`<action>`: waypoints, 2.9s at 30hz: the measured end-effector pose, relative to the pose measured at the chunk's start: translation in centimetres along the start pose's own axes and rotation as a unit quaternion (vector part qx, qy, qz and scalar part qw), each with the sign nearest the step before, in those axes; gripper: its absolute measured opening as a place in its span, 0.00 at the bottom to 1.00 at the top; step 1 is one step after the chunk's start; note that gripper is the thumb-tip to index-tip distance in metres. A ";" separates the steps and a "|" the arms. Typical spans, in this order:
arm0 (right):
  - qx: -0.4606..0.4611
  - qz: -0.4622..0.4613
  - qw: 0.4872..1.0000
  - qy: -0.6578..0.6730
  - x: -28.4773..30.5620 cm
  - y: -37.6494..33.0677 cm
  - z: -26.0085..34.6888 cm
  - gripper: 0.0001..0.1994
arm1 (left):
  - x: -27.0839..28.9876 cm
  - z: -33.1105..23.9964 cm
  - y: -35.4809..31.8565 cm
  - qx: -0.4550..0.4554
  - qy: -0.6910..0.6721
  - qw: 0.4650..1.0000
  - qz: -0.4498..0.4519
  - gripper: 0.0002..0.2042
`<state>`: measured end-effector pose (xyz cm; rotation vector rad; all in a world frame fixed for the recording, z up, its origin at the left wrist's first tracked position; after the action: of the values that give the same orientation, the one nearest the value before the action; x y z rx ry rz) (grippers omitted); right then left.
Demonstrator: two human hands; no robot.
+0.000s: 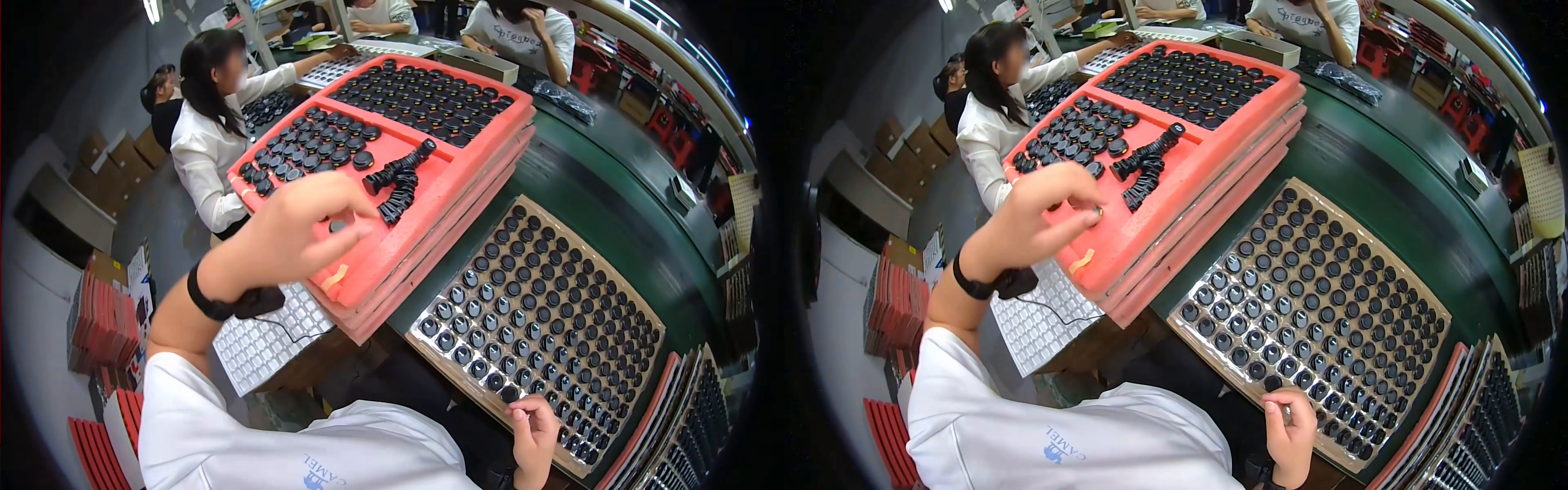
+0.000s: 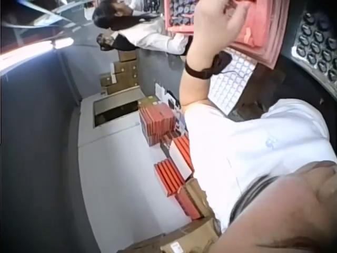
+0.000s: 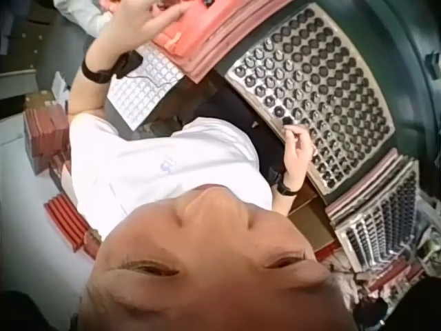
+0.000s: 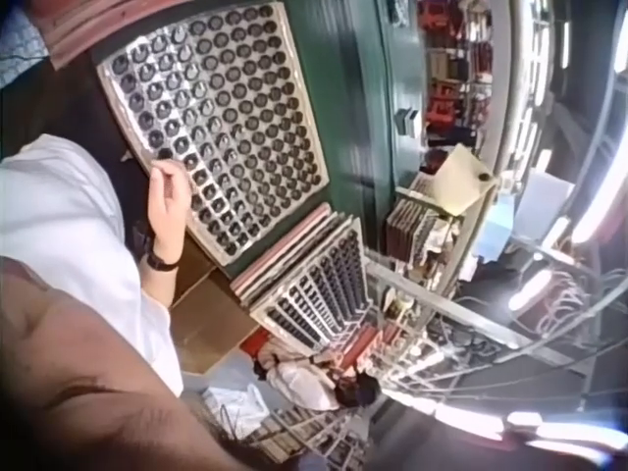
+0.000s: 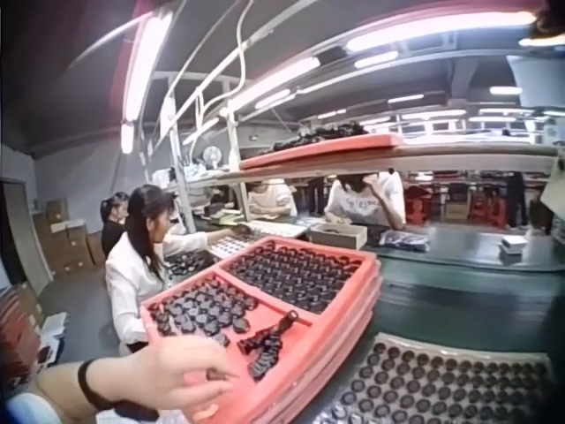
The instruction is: The person picks up a black component from a tray, joins it with a second piece by hand, and places the assembled unit onto a red foam rack.
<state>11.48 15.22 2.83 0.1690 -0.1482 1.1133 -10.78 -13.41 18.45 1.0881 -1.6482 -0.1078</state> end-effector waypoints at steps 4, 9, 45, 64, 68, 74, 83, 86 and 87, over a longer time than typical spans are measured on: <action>-0.042 -0.016 0.997 0.068 -0.1 -1.0 -1.8 0.02 | -1.3 0.7 2.5 0.040 0.055 0.996 0.056 0.12; -0.066 -0.012 0.994 0.090 0.8 -1.5 -3.2 0.01 | -3.1 1.7 4.2 0.043 0.212 0.971 0.104 0.16; -0.035 0.042 0.994 0.094 -0.6 -1.9 -2.1 0.02 | -2.3 0.5 0.5 0.198 -0.456 0.864 -0.076 0.17; -0.020 0.072 0.909 0.409 -7.2 0.3 -1.4 0.19 | -16.9 -7.2 -9.1 0.095 -0.603 0.792 -0.007 0.19; 0.000 0.039 0.924 0.381 -6.8 0.2 -1.5 0.18 | -17.3 -7.3 -8.8 0.054 -0.552 0.831 -0.033 0.22; 0.065 -0.004 0.948 0.312 -6.1 0.0 0.0 0.16 | -15.4 -6.5 -8.7 0.050 -0.441 0.896 -0.015 0.24; 0.104 -0.003 0.968 0.227 -6.6 -0.8 1.2 0.15 | -14.6 -6.5 -9.6 0.054 -0.456 0.888 -0.026 0.18; 0.130 -0.007 0.967 0.219 -6.3 -1.1 0.9 0.14 | -14.8 -6.9 -9.8 0.064 -0.476 0.877 -0.024 0.17; 0.130 -0.008 0.967 0.220 -6.2 -1.1 0.9 0.14 | -14.8 -7.1 -9.9 0.077 -0.490 0.868 -0.026 0.16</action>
<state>9.78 9.12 2.39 0.1519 0.3972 1.1261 0.39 -5.75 4.84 1.2919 -2.5591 -0.6671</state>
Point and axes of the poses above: each hand's wrist, its own y-axis towards the middle knuckle, its own x-axis out of the back of the hand, z = x × y, the point moved 2 cm from there along y, towards the middle knuckle, and after that the axes turned 12 degrees about -z, right-handed, at the moved point
